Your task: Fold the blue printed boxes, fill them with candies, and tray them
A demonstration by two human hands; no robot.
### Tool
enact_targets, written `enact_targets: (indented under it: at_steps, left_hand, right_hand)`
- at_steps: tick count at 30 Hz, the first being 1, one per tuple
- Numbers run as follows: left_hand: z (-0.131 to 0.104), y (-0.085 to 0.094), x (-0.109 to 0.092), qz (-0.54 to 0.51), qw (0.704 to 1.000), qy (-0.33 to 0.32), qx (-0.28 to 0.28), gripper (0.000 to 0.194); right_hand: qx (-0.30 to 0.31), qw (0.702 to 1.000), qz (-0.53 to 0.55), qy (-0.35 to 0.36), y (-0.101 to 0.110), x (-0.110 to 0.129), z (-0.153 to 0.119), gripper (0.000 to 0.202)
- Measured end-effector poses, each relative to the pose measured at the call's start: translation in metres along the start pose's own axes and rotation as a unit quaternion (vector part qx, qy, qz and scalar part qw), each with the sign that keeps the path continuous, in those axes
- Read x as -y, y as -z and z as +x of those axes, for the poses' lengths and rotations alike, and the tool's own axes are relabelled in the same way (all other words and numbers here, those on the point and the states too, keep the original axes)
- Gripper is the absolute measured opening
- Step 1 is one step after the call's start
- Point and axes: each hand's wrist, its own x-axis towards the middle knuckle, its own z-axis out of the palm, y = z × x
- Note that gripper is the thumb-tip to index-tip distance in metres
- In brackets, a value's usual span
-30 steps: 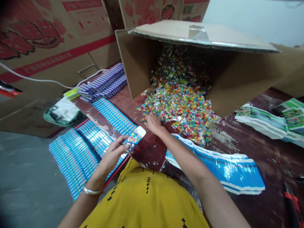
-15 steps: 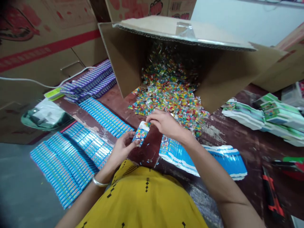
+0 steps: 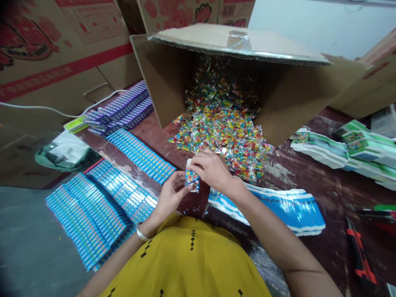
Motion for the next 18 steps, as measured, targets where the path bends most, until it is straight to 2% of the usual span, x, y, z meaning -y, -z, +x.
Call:
enact_targets:
  at_steps: [3,6,9,14,16,18]
  left_hand:
    - [0.001,-0.005,-0.008,-0.025,0.999,-0.019,-0.043,0.05]
    - [0.002,-0.007,-0.017,-0.04,0.997,-0.043,-0.046,0.063]
    - [0.002,-0.006,-0.021,-0.035,0.998,-0.054,-0.023,0.055]
    - [0.002,-0.004,-0.017,-0.006,0.999,-0.031,0.031,0.041]
    - [0.003,-0.005,-0.016,0.001,0.999,-0.028,0.037,0.04]
    - [0.005,-0.006,-0.016,-0.012,0.999,-0.028,0.034,0.04]
  right_hand:
    - [-0.064,0.998,0.008,0.01,0.003,0.004,-0.006,0.015]
    - [-0.103,0.989,0.104,-0.033,-0.004,0.005,-0.018,0.022]
    - [-0.089,0.974,0.194,-0.071,-0.02,0.001,-0.032,0.03]
    - [-0.144,0.95,0.258,-0.107,-0.039,-0.005,-0.042,0.011]
    - [-0.149,0.942,0.28,-0.111,-0.04,-0.005,-0.041,0.01]
    - [-0.159,0.922,0.329,-0.13,-0.041,-0.006,-0.039,0.008]
